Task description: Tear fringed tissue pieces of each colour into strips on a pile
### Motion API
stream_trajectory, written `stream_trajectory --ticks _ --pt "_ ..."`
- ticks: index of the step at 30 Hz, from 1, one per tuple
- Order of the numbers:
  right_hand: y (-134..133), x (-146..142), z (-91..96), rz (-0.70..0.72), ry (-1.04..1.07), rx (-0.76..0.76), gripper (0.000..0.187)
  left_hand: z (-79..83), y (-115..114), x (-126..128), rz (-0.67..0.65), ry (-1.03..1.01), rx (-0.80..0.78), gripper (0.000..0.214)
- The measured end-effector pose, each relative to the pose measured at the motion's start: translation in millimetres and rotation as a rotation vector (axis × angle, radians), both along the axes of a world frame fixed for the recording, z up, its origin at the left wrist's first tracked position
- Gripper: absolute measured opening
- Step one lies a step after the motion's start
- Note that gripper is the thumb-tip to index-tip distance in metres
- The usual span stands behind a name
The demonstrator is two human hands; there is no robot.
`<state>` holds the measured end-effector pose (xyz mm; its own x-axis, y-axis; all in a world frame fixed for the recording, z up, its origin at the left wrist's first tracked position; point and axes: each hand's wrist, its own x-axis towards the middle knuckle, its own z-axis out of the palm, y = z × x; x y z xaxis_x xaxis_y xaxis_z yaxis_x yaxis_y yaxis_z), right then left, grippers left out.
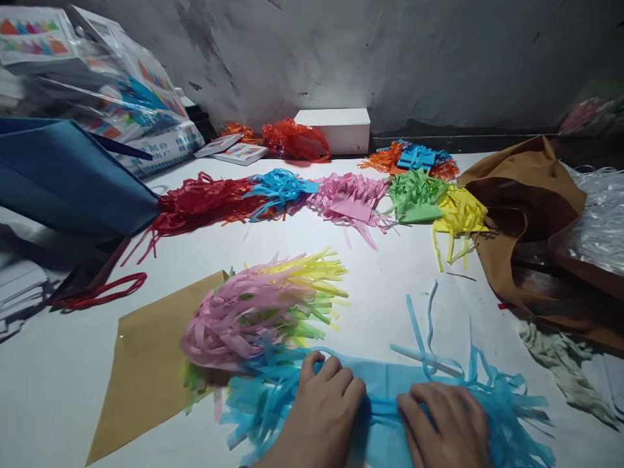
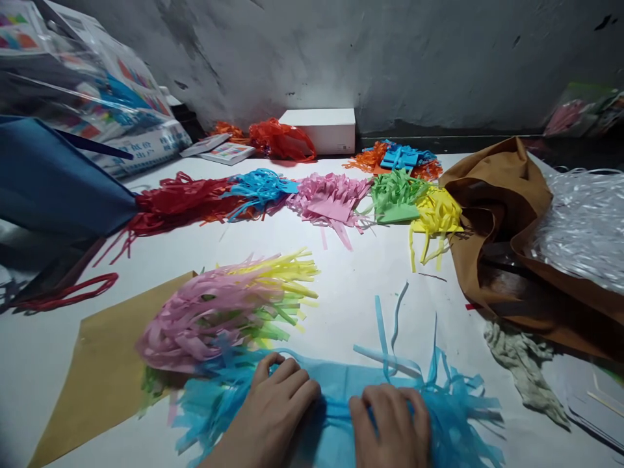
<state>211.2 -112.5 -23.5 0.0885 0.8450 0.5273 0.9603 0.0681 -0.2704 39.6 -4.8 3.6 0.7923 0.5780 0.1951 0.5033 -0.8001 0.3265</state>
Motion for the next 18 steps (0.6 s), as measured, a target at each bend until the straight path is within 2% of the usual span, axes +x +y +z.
stream_trajectory --ticks 2,4,9,14,18 --pt "4 -5 -3.1 0.121 0.016 0.051 0.027 0.2 2 -1 -0.014 -0.015 -0.017 0.022" --pt "7 -7 -6.7 0.181 0.035 0.061 0.028 -1.1 4 -3 -0.039 -0.057 -0.009 0.018" --pt "13 -10 -7.3 0.160 0.141 0.059 0.028 -4.4 5 -5 -0.159 -0.183 0.070 0.009" --pt "17 -16 -3.4 0.192 0.080 0.040 0.031 -6.4 3 -4 -0.175 -0.205 0.076 0.017" --pt "5 4 -3.8 0.206 0.047 0.057 0.034 -10.9 4 -6 -0.185 -0.198 0.079 0.020"
